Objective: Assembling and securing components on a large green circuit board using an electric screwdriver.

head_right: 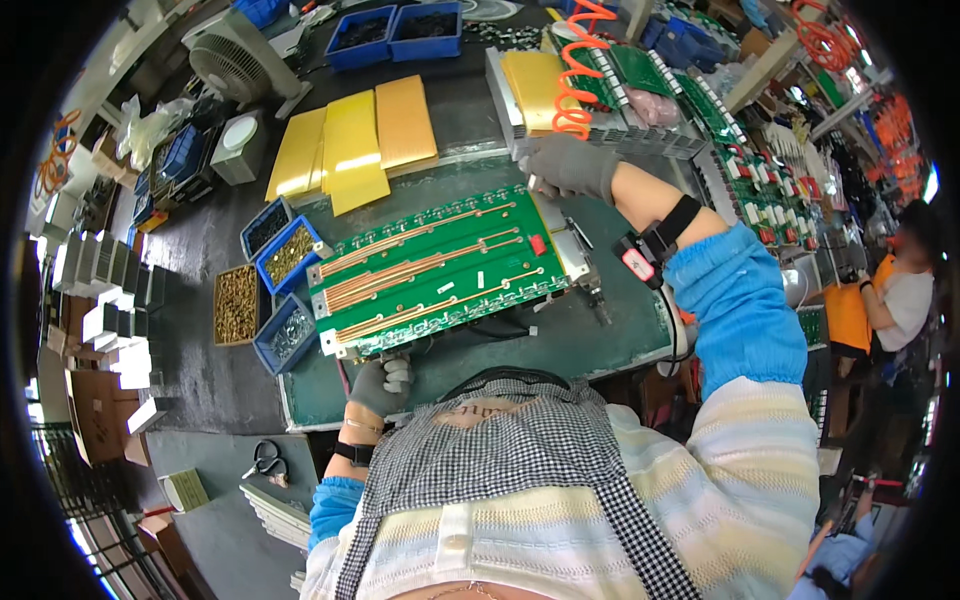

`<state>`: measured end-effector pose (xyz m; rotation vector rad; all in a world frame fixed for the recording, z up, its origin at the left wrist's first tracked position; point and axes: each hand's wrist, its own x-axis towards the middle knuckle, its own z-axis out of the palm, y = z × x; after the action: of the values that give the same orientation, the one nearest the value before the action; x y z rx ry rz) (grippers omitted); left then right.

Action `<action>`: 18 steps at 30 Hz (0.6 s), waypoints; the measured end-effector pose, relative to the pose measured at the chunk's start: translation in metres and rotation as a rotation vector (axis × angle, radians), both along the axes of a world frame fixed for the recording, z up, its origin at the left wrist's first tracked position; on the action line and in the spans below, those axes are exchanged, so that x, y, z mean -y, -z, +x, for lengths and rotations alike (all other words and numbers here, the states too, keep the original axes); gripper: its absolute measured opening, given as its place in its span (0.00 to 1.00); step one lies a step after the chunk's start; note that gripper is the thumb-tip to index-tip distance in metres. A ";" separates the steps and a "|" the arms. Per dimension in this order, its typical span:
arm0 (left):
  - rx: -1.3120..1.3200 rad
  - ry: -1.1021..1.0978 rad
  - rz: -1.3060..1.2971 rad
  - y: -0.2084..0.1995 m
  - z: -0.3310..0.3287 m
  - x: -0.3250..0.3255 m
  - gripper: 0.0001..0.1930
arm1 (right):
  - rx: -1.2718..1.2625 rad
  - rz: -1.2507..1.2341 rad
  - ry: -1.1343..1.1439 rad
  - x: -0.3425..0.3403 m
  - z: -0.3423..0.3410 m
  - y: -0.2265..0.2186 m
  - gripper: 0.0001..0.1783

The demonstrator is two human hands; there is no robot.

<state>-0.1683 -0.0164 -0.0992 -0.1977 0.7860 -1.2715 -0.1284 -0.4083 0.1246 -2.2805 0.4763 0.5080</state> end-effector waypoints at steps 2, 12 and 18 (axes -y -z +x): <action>0.012 -0.015 0.001 0.002 0.001 -0.001 0.10 | 0.055 0.091 0.097 0.001 0.000 0.007 0.13; 0.555 -0.059 0.536 -0.057 0.016 0.006 0.12 | 0.108 0.295 0.189 0.012 -0.051 -0.005 0.12; 1.357 0.093 0.748 -0.163 0.101 -0.004 0.15 | 0.399 0.502 0.400 0.017 -0.096 0.006 0.08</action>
<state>-0.0673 -0.0129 0.0634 1.2057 0.0145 -0.8253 -0.2242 -0.4254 0.1184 -1.6856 0.5149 -0.0360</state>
